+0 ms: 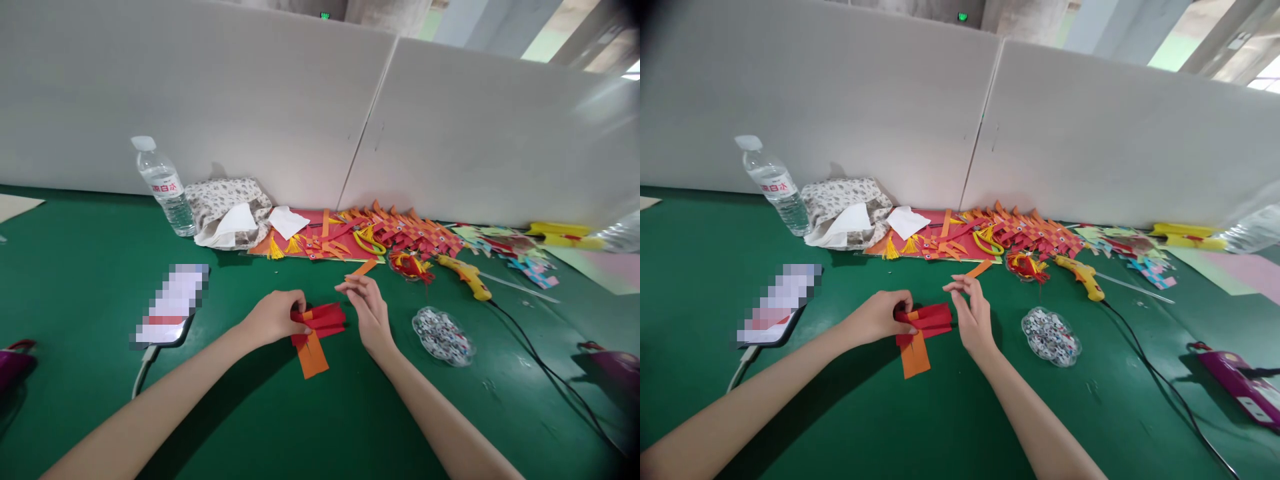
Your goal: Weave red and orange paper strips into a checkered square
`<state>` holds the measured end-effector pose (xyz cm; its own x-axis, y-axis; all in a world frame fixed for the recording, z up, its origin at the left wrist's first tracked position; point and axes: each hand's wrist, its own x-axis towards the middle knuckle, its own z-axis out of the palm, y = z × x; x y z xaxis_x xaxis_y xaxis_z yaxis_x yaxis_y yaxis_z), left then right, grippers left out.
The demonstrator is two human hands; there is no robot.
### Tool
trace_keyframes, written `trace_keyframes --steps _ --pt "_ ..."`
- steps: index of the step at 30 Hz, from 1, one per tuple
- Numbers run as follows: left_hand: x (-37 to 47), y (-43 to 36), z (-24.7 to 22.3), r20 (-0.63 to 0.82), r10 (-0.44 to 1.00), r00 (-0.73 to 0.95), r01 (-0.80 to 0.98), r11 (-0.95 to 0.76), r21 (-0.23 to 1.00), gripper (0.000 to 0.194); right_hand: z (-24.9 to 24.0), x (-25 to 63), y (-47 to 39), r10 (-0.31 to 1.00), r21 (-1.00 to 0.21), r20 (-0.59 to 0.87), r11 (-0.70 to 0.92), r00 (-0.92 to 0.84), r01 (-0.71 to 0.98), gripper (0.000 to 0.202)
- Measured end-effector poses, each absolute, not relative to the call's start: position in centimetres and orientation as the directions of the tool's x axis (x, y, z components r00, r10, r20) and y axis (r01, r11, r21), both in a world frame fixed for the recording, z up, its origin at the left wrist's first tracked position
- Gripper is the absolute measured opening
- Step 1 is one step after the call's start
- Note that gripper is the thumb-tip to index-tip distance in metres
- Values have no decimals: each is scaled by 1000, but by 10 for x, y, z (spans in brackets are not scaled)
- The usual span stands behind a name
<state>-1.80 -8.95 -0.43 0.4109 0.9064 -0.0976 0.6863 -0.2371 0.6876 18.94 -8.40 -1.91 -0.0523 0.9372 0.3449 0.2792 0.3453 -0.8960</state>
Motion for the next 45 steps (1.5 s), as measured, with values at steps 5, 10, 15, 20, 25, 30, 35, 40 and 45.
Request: trace_keyframes --steps 5,10,15,20,25,30,35,40,45 --pt "-18 -88 -7 -81 917 391 495 -136 858 34 -19 189 -78 972 -959 228 235 -60 156 32" --pt "-18 -84 -11 -140 910 389 322 8 947 45 -19 188 -77 979 -988 70 94 -193 119 56" --pt "-15 -84 -10 -219 866 449 241 119 963 46 -18 187 -78 976 -991 75 96 -205 92 61" --pt "-14 -85 -7 -268 865 425 239 178 954 42 -18 188 -80 966 -981 107 140 -234 130 61" --pt "-15 -84 -10 -246 871 425 237 155 959 34 -18 188 -81 968 -975 95 137 -233 173 60" --pt "-16 -84 -13 -286 843 455 249 188 950 34 -16 188 -79 976 -959 93 141 -199 245 58" --pt "-19 -83 -12 -332 803 495 243 239 940 35 -16 189 -78 978 -965 96 137 -184 225 61" --pt "-21 -83 -11 -340 754 562 237 247 940 33 -15 187 -81 974 -967 121 160 -193 199 61" --pt "-20 -86 -8 -296 764 574 253 178 951 27 -13 187 -81 970 -975 141 171 -200 141 57"
